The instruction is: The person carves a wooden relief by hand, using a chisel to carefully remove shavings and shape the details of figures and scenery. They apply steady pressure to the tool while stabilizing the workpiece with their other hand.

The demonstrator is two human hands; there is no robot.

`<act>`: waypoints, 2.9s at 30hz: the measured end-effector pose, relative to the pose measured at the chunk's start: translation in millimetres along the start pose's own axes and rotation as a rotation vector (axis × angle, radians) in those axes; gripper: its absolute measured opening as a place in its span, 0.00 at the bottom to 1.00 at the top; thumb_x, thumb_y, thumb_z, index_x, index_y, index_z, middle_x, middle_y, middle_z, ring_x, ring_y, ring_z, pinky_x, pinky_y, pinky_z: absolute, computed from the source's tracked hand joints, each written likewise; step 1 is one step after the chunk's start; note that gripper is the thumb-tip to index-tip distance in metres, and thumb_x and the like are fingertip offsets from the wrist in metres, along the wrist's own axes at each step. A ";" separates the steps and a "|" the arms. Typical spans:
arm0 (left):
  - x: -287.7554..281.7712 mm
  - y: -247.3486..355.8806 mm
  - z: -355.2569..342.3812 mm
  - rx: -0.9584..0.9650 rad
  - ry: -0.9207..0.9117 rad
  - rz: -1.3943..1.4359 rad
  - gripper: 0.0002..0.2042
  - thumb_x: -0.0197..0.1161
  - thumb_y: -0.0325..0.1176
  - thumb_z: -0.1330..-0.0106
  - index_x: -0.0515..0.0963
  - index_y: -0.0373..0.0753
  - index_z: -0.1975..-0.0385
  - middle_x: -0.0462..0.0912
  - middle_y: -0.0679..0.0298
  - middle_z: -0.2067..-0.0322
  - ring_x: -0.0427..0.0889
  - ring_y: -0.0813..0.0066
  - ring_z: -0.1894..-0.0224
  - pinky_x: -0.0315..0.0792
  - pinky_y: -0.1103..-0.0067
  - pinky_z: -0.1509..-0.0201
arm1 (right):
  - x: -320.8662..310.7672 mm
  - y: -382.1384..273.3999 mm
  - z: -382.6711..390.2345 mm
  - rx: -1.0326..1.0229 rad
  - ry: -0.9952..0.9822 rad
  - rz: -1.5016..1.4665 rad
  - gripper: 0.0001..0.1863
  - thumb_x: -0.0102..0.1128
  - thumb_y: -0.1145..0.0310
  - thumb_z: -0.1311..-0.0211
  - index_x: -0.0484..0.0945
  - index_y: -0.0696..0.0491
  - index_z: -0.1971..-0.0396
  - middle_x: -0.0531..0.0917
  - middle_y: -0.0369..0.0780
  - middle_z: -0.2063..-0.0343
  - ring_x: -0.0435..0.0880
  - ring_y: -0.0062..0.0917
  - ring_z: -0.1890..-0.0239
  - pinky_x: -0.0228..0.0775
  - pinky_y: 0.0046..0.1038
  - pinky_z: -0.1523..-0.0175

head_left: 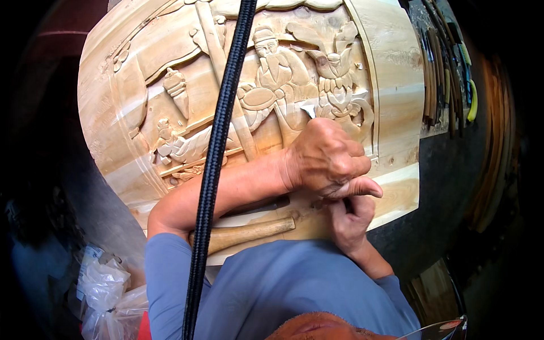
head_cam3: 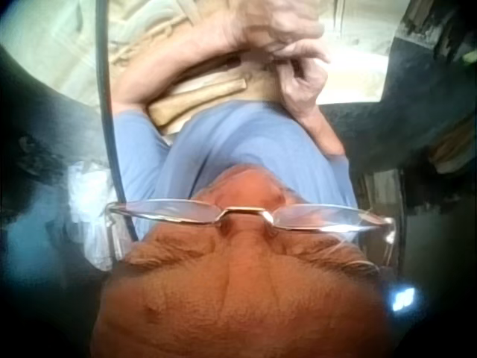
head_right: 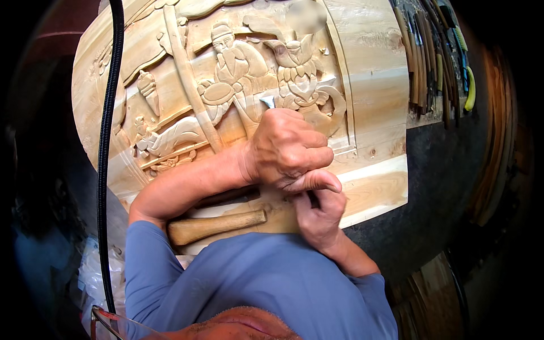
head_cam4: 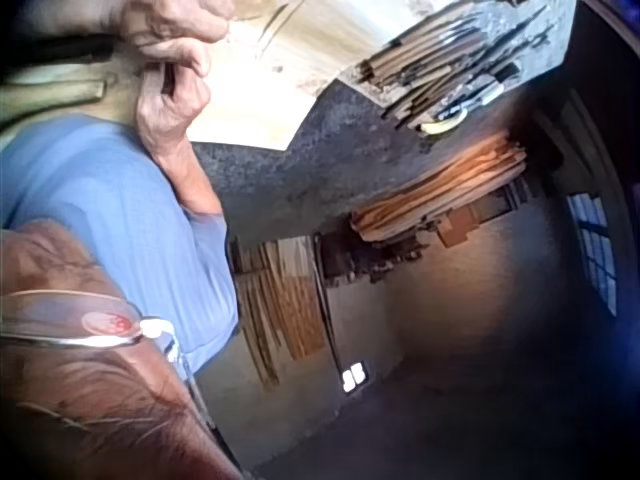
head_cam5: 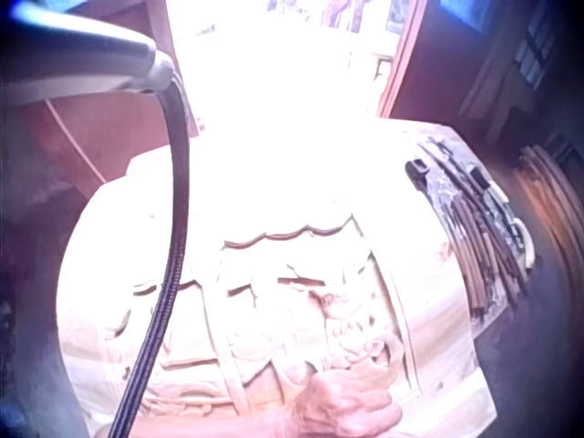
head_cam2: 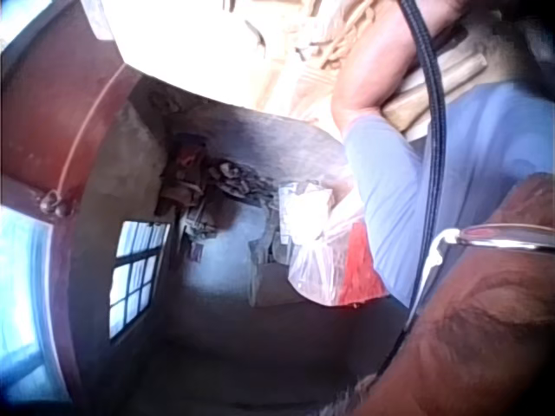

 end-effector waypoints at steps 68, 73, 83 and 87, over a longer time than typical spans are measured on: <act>-34.0 -11.1 3.6 0.003 -0.017 0.271 0.37 0.81 0.65 0.43 0.64 0.44 0.88 0.68 0.64 0.86 0.72 0.59 0.86 0.61 0.66 0.82 | 49.3 -17.8 -6.1 -0.165 -0.074 -0.146 0.14 0.70 0.88 0.41 0.85 0.58 0.58 0.81 0.36 0.77 0.80 0.22 0.78 0.71 0.28 0.72; -34.7 -12.4 3.9 -0.005 -0.020 0.270 0.36 0.81 0.64 0.42 0.64 0.44 0.88 0.67 0.64 0.87 0.71 0.59 0.87 0.60 0.66 0.82 | 49.1 -13.8 -5.8 -0.157 -0.097 -0.156 0.14 0.69 0.88 0.41 0.85 0.58 0.56 0.81 0.36 0.75 0.80 0.21 0.77 0.72 0.27 0.70; -34.0 -16.1 -1.1 0.034 0.009 0.284 0.34 0.79 0.59 0.36 0.64 0.44 0.86 0.65 0.65 0.85 0.70 0.62 0.85 0.60 0.66 0.81 | 46.6 -15.7 -12.6 -0.147 -0.085 -0.082 0.13 0.70 0.87 0.39 0.85 0.58 0.55 0.83 0.34 0.72 0.82 0.18 0.74 0.73 0.26 0.68; -28.6 -14.7 4.9 0.075 0.033 0.304 0.33 0.76 0.60 0.32 0.64 0.43 0.84 0.61 0.65 0.83 0.67 0.64 0.85 0.56 0.66 0.80 | 34.1 -27.4 -11.9 -0.065 -0.149 -0.051 0.13 0.70 0.87 0.39 0.86 0.58 0.56 0.83 0.36 0.73 0.83 0.20 0.75 0.74 0.26 0.69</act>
Point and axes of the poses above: each hand's wrist, its own z-axis away from the middle knuckle, its own x-axis out of the palm, y = z × x, the point moved 1 cm from there along -z, towards the middle knuckle
